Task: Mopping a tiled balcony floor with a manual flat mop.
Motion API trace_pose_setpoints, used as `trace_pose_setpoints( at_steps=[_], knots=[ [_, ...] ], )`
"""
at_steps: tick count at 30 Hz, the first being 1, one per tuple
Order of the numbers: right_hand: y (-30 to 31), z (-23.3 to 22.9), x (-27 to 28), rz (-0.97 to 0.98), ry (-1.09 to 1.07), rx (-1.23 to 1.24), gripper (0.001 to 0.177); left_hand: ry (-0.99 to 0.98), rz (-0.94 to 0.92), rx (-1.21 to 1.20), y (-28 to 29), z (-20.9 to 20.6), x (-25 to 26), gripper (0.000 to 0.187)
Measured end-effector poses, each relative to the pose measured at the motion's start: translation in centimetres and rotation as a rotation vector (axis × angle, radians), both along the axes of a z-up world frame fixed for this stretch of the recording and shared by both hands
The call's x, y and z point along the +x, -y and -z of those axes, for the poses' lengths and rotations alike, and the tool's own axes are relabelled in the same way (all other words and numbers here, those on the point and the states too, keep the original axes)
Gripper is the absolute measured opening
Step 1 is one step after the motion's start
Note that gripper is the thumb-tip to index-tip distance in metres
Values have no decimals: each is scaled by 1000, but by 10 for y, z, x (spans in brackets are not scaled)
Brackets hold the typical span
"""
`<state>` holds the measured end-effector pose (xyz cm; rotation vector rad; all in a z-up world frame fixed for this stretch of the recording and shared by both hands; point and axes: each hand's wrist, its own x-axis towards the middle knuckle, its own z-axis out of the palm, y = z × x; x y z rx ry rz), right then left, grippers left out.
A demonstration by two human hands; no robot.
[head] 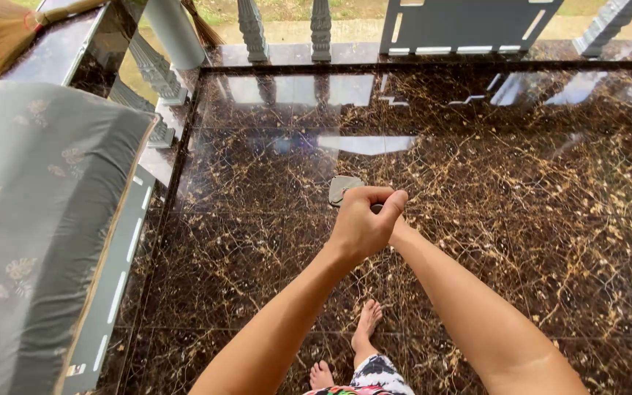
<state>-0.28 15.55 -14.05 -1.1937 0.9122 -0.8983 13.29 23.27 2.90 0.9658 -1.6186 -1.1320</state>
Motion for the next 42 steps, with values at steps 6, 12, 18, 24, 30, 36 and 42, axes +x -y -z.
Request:
trace_pose_setpoints(
  at_steps=[6, 12, 18, 24, 30, 36, 42],
  knots=[
    [-52, -5, 14, 126, -433, -215, 28, -69, -26, -78, -44, -24, 8, 44],
    [-108, -68, 29, 130, -720, -547, 41, -35, -93, -112, -64, -35, 1, 59],
    [-142, -68, 19, 86, -827, -470, 21, -99, 4, -75, -81, -69, 0, 63],
    [-179, -70, 18, 112, -630, -451, 17, -194, 21, -30, -97, -101, 1, 64],
    [-194, -88, 24, 151, -767, -394, 22, -246, 67, -36, -96, -100, -5, 57],
    [-180, -85, 29, 179, -939, -474, 22, -186, 23, -106, -92, -74, 3, 43],
    [-142, -65, 31, 173, -1076, -564, 37, -30, -25, -121, -103, -40, 9, 36]
  ],
)
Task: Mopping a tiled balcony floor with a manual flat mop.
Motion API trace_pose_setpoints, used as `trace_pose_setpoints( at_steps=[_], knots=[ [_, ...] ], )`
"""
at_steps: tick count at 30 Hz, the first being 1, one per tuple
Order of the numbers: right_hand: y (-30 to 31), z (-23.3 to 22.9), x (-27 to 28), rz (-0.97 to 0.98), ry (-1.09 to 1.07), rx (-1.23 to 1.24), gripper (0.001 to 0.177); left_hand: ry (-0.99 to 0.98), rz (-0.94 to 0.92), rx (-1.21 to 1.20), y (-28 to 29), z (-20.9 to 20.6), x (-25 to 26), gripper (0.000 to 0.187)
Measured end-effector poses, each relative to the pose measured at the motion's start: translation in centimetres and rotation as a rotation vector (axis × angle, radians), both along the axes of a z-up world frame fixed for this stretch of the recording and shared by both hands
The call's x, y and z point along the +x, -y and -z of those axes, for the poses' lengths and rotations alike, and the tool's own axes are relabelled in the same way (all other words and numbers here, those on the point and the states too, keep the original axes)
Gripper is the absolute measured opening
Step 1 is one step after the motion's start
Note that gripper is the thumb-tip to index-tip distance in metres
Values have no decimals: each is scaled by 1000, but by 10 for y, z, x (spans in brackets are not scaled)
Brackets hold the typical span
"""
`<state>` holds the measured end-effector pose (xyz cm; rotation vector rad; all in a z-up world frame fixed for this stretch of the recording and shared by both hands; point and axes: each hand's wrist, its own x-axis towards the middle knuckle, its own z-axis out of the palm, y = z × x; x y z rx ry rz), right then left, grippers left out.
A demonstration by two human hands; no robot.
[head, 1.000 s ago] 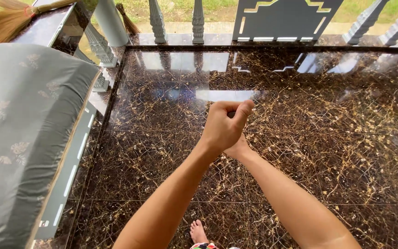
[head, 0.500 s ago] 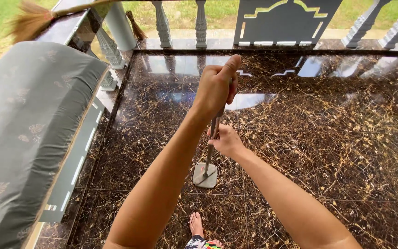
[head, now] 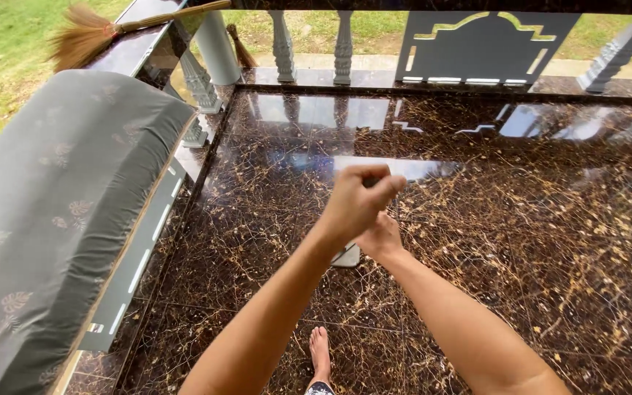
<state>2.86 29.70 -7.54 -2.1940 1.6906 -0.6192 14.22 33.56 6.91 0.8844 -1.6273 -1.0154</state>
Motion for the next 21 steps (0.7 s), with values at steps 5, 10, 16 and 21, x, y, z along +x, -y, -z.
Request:
trace_pose_setpoints(
  at_steps=[5, 10, 16, 21],
  knots=[
    [45, 61, -4, -62, 223, 93, 34, 142, 45, 261, -2, 18, 8, 28],
    [97, 153, -23, -225, 241, -204, 21, 222, -24, 18, 17, 50, 12, 32],
    [104, 90, 5, 24, 150, 128, 23, 159, 123, 319, 45, 83, 19, 24],
    [148, 125, -1, -48, 264, -107, 22, 77, 93, 190, 95, 120, 17, 21]
  ],
)
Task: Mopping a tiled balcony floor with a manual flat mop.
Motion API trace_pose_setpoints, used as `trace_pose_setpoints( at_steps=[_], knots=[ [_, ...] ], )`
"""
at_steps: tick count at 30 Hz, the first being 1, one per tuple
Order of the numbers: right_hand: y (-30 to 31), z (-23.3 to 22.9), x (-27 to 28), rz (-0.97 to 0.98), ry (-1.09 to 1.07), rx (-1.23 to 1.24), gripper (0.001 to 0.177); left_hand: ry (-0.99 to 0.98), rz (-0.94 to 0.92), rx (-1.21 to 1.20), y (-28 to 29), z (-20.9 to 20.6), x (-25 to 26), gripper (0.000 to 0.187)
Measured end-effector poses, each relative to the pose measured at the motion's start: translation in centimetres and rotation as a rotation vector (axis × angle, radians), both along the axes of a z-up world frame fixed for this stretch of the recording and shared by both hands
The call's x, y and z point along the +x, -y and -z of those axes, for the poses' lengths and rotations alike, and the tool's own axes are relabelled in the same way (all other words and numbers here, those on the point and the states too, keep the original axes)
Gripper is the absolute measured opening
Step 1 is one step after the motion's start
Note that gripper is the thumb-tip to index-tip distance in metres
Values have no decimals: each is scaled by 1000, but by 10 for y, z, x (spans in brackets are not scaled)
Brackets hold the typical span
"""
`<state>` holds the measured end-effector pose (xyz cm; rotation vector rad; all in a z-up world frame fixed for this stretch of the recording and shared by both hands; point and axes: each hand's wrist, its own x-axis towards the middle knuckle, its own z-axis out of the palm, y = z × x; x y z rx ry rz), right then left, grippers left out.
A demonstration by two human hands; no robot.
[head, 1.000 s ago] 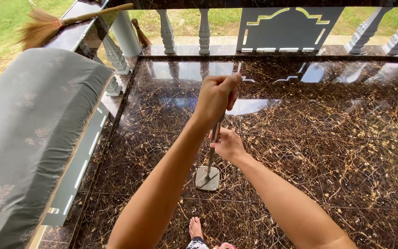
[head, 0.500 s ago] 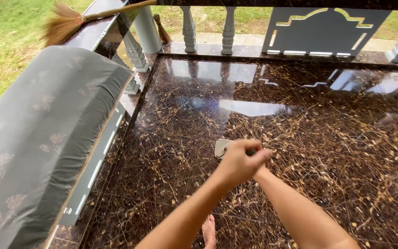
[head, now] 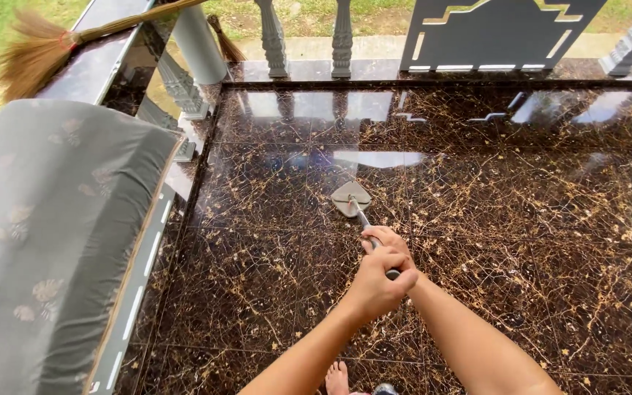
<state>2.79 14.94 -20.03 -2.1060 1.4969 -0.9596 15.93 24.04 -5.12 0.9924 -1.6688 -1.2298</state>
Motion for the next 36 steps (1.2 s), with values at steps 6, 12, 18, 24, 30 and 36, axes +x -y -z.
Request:
trace_pose_setpoints(
  at_steps=[6, 12, 18, 24, 30, 36],
  knots=[
    [33, -31, 7, 31, 212, 237, 29, 131, -8, 44, 76, 32, 9, 20],
    [98, -15, -4, -63, 189, 28, 37, 36, -68, -44, 153, 58, 4, 21],
    [169, -17, -7, -113, 729, 418, 50, 60, -44, -84, 239, 77, -2, 18],
    [255, 2, -28, -186, 1154, 654, 55, 106, -67, -131, 317, 77, -18, 19],
    [314, -10, -49, -209, 1217, 809, 64, 84, -73, -139, 382, 73, -31, 17],
    [344, -81, -38, -106, 451, 449, 56, 126, -72, -42, 439, 67, -26, 17]
  ],
)
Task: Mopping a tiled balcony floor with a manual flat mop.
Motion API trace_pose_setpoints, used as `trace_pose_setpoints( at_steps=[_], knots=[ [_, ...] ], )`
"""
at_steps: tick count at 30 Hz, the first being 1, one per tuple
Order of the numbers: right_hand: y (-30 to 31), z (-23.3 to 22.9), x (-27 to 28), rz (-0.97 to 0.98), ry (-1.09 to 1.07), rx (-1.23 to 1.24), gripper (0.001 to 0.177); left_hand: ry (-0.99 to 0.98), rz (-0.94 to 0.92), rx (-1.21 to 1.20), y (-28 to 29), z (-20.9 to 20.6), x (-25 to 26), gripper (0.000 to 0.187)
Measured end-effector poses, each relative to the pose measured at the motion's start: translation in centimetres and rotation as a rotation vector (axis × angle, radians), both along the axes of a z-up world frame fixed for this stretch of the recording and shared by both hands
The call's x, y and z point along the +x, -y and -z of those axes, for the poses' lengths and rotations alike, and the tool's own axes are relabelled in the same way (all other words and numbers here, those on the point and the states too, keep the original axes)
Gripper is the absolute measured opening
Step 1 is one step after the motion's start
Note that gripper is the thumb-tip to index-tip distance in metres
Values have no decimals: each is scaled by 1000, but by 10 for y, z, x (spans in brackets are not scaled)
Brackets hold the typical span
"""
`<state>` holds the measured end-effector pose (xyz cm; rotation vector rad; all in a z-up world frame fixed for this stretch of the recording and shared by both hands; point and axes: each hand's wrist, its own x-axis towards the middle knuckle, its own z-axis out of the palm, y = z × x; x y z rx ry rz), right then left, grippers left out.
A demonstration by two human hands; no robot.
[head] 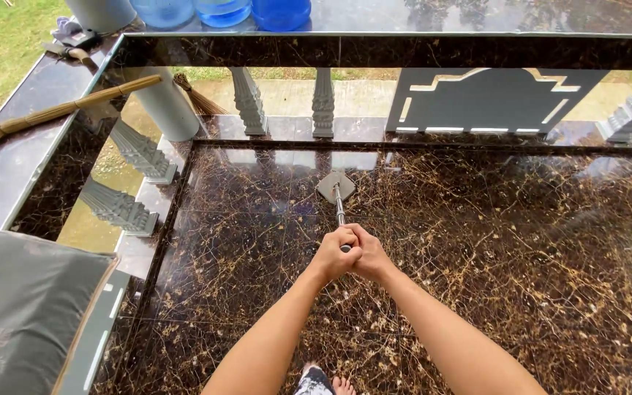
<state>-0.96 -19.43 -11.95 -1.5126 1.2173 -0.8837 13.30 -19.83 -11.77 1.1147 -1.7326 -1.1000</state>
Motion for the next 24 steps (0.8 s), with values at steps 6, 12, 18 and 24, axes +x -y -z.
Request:
trace_pose_setpoints(
  at_steps=[6, 12, 18, 24],
  knots=[
    [58, -20, -3, -20, -294, -141, 47, -31, 125, -68, 60, 6, -4, 16],
    [115, -27, -3, -42, -282, -247, 44, -13, 127, -47, 121, 3, -3, 19],
    [159, -24, 8, -1, -294, -267, 36, -50, 115, -27, 159, -1, 3, 20],
    [175, -27, 13, 81, -390, -283, 35, -22, -35, -32, 174, -11, -1, 24]
  ],
)
